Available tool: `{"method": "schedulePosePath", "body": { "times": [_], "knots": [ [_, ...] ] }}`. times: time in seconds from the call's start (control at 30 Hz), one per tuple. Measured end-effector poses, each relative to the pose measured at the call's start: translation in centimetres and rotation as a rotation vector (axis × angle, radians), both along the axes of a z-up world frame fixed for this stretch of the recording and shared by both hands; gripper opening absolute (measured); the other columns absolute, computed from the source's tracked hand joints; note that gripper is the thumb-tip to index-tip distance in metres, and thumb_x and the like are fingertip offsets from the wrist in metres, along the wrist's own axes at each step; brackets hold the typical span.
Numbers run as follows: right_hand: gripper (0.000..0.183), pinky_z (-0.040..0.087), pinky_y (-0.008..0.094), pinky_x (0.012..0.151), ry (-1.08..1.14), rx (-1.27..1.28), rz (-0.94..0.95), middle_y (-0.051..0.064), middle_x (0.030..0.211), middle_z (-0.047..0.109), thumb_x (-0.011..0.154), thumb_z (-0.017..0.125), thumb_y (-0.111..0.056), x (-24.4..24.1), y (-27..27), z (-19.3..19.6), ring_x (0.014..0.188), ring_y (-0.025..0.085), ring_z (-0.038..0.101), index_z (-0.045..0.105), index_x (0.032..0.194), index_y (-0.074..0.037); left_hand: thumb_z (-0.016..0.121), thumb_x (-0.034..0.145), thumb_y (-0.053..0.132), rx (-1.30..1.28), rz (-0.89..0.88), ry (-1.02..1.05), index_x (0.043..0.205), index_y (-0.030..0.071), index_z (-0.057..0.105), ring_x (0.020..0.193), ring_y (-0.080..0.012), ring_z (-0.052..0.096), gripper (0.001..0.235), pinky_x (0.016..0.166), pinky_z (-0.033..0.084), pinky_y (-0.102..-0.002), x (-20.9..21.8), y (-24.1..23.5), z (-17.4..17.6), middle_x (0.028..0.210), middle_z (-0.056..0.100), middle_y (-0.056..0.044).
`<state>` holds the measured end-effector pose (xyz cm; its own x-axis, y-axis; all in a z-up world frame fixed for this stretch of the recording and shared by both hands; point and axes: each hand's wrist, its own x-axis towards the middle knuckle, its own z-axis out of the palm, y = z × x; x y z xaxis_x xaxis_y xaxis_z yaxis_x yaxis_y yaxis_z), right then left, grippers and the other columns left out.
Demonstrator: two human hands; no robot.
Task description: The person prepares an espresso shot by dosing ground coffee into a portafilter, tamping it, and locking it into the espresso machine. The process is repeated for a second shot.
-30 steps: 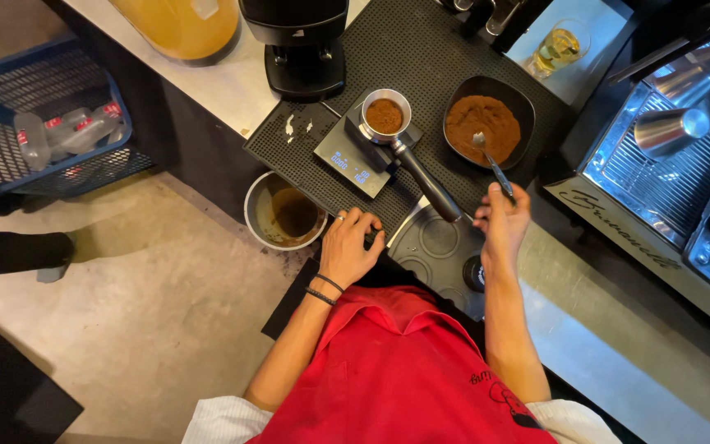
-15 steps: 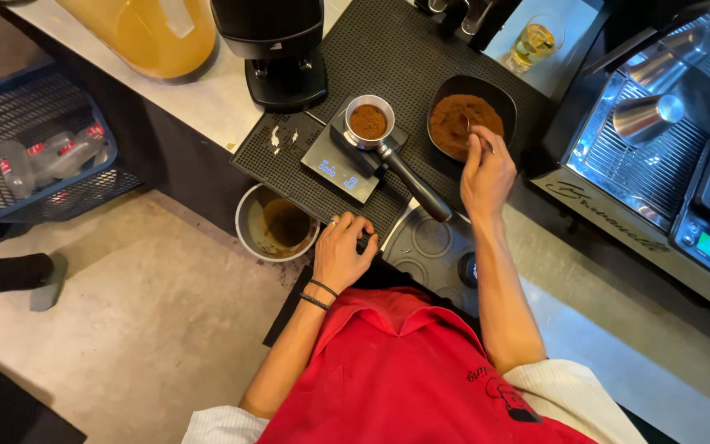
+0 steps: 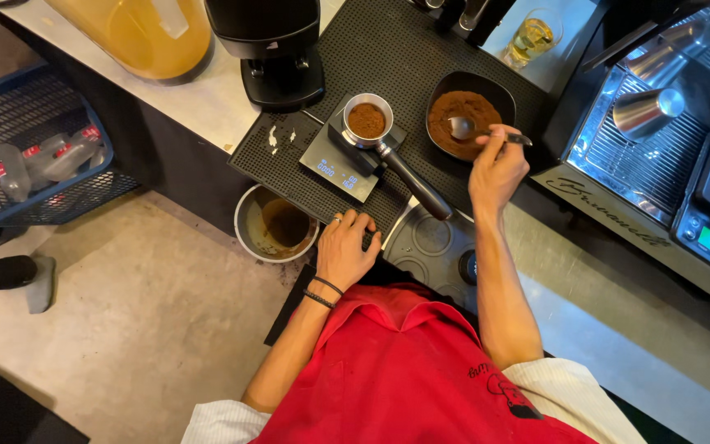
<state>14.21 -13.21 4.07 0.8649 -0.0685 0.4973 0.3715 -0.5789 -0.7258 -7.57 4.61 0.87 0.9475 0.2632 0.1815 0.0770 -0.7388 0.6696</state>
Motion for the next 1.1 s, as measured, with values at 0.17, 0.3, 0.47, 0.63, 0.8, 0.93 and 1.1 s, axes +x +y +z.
{"method": "schedulePosePath", "body": {
  "times": [0.17, 0.3, 0.47, 0.63, 0.8, 0.93, 1.1],
  "knots": [
    [0.020, 0.052, 0.029, 0.048, -0.026, 0.065, -0.065, 0.003, 0.070, 0.075, 0.108, 0.053, -0.016, -0.2, -0.2, -0.1, 0.046, 0.015, 0.063, 0.070, 0.099, -0.009, 0.073, 0.089, 0.025, 0.000, 0.001, -0.001, 0.090, 0.015, 0.065, 0.080, -0.0300, 0.062, 0.013, 0.071, 0.052, -0.042, 0.0, 0.1, 0.3, 0.078, 0.054, -0.004],
    [0.021, 0.051, 0.027, 0.047, -0.001, 0.085, -0.070, 0.003, 0.071, 0.075, 0.108, 0.052, -0.015, -0.3, -0.6, -0.1, 0.045, 0.014, 0.063, 0.070, 0.100, -0.007, 0.073, 0.089, 0.025, -0.009, -0.003, -0.006, 0.090, 0.015, 0.064, 0.080, -0.0304, 0.062, 0.013, 0.070, 0.052, -0.042, -0.1, 0.1, 0.0, 0.078, 0.053, -0.004],
    [0.023, 0.054, 0.039, 0.061, -0.022, -0.061, 0.190, 0.014, 0.083, 0.075, 0.113, 0.053, -0.014, -1.5, -0.3, 1.5, 0.061, 0.028, 0.068, 0.073, 0.109, -0.003, 0.072, 0.089, 0.025, -0.020, -0.007, -0.003, 0.090, 0.015, 0.064, 0.080, -0.0295, 0.062, 0.013, 0.070, 0.052, -0.042, -0.1, 0.1, 0.1, 0.078, 0.053, -0.003],
    [0.021, 0.056, 0.042, 0.067, -0.075, -0.136, 0.181, 0.012, 0.083, 0.076, 0.113, 0.054, -0.013, -1.0, -0.4, 0.7, 0.066, 0.033, 0.069, 0.073, 0.109, -0.006, 0.073, 0.089, 0.026, -0.016, -0.009, -0.013, 0.091, 0.015, 0.064, 0.082, -0.0303, 0.062, 0.014, 0.071, 0.053, -0.042, -0.3, 0.2, -0.2, 0.078, 0.053, -0.004],
    [0.022, 0.051, 0.029, 0.051, -0.017, -0.007, 0.119, 0.005, 0.076, 0.075, 0.113, 0.052, -0.015, -0.3, -0.3, 0.0, 0.049, 0.017, 0.062, 0.070, 0.103, -0.007, 0.073, 0.088, 0.025, -0.024, -0.009, -0.015, 0.090, 0.015, 0.065, 0.081, -0.0291, 0.062, 0.013, 0.071, 0.053, -0.041, -0.3, 0.3, 0.1, 0.078, 0.053, -0.003],
    [0.023, 0.049, 0.029, 0.047, 0.011, 0.082, 0.091, 0.006, 0.074, 0.074, 0.112, 0.052, -0.015, -0.4, 0.0, -0.1, 0.045, 0.016, 0.060, 0.071, 0.103, -0.005, 0.073, 0.088, 0.025, -0.026, -0.007, -0.022, 0.090, 0.015, 0.064, 0.081, -0.0296, 0.062, 0.014, 0.070, 0.053, -0.042, -0.4, 0.3, -0.1, 0.078, 0.052, -0.003],
    [0.023, 0.048, 0.025, 0.045, 0.036, 0.198, -0.015, 0.007, 0.072, 0.074, 0.109, 0.050, -0.013, -0.5, -0.1, 0.0, 0.042, 0.013, 0.058, 0.070, 0.101, -0.004, 0.072, 0.089, 0.024, -0.046, -0.016, 0.004, 0.091, 0.014, 0.065, 0.080, -0.0292, 0.062, 0.012, 0.069, 0.053, -0.041, -0.5, 0.3, 0.6, 0.078, 0.053, -0.003]
  ]
}}
